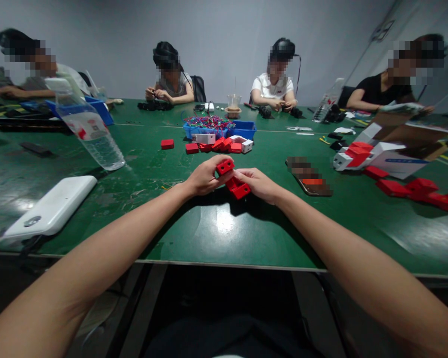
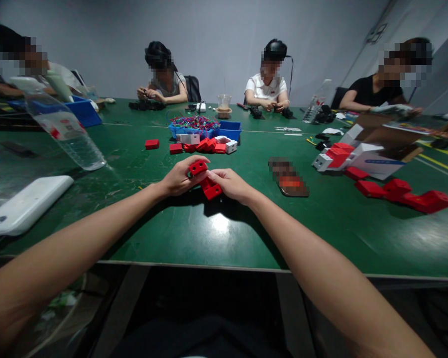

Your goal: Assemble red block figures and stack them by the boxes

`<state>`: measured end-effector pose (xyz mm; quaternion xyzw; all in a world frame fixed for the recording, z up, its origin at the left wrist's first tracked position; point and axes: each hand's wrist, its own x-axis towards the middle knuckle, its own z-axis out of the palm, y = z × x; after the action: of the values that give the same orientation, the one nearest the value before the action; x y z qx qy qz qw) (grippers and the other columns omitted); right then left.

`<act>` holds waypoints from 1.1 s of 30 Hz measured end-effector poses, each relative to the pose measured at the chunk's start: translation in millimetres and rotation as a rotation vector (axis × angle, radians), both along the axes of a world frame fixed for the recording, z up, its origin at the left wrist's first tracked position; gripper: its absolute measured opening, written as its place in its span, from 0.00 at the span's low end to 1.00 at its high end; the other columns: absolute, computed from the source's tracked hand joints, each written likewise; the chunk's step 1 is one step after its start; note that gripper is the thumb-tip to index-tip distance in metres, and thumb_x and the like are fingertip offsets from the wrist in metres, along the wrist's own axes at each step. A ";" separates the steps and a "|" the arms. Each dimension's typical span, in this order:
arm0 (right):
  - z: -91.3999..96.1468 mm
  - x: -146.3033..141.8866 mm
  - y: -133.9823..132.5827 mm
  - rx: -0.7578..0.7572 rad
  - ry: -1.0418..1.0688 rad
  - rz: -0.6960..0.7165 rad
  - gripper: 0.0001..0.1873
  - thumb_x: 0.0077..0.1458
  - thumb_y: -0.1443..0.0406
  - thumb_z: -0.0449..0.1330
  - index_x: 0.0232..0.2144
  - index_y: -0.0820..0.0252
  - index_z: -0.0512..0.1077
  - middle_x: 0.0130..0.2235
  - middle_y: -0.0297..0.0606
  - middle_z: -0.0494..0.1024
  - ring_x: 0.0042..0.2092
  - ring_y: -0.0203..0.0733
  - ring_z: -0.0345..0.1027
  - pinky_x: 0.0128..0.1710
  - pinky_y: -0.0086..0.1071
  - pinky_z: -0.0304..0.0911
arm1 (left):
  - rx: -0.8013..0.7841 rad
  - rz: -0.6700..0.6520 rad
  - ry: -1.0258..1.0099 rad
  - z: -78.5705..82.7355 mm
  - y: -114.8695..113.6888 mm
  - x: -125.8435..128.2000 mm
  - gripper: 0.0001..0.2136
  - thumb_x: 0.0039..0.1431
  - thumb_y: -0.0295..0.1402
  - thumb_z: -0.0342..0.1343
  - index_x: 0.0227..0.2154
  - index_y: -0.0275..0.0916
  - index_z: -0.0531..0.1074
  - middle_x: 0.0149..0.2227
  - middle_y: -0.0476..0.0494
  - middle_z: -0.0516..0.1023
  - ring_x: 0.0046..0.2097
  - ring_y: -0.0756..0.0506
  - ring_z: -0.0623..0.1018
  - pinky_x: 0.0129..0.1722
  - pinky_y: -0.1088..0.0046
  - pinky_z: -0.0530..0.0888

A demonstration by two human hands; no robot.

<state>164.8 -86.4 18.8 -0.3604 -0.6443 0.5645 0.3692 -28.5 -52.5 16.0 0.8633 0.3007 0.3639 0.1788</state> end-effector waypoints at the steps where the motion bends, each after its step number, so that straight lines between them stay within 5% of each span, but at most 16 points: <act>1: -1.0 -0.6 0.7 -0.005 0.012 -0.024 0.27 0.44 0.42 0.65 0.27 0.62 0.72 0.23 0.29 0.69 0.25 0.31 0.57 0.27 0.27 0.52 | 0.008 0.005 -0.020 -1.5 0.9 0.7 0.17 0.60 0.44 0.52 0.45 0.37 0.68 0.45 0.40 0.76 0.44 0.44 0.76 0.46 0.69 0.71; 8: -1.3 -2.9 4.3 -0.128 0.142 -0.179 0.28 0.51 0.42 0.59 0.38 0.60 0.72 0.29 0.34 0.73 0.28 0.34 0.65 0.26 0.28 0.59 | 0.020 0.222 -0.063 -6.5 5.6 4.1 0.15 0.60 0.44 0.51 0.38 0.36 0.70 0.37 0.43 0.76 0.35 0.46 0.74 0.38 0.71 0.69; 14: 0.8 -3.9 -2.9 0.065 0.036 -0.159 0.30 0.41 0.57 0.72 0.46 0.57 0.69 0.38 0.33 0.75 0.37 0.34 0.69 0.34 0.28 0.66 | -0.034 0.397 -0.071 -5.8 7.2 4.2 0.14 0.61 0.45 0.50 0.33 0.38 0.69 0.29 0.47 0.73 0.30 0.48 0.71 0.33 0.73 0.66; 24: 0.2 -0.3 7.9 -0.180 0.211 -0.318 0.16 0.56 0.55 0.63 0.38 0.58 0.64 0.27 0.31 0.75 0.25 0.33 0.71 0.22 0.24 0.62 | -0.069 0.100 0.062 -6.2 5.9 -1.4 0.30 0.54 0.53 0.57 0.51 0.38 0.57 0.38 0.44 0.73 0.34 0.45 0.76 0.35 0.71 0.70; 33: 1.4 0.1 4.7 -0.132 0.148 -0.306 0.16 0.56 0.57 0.62 0.41 0.57 0.62 0.27 0.31 0.75 0.24 0.33 0.71 0.21 0.23 0.61 | -0.062 0.142 0.087 -7.2 6.8 0.0 0.28 0.55 0.56 0.54 0.48 0.39 0.60 0.36 0.45 0.73 0.35 0.44 0.75 0.36 0.69 0.69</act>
<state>164.8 -81.7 20.2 -0.4351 -0.5146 0.5677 0.4728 -28.5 -45.7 8.8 0.8488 0.3798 0.3283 0.1659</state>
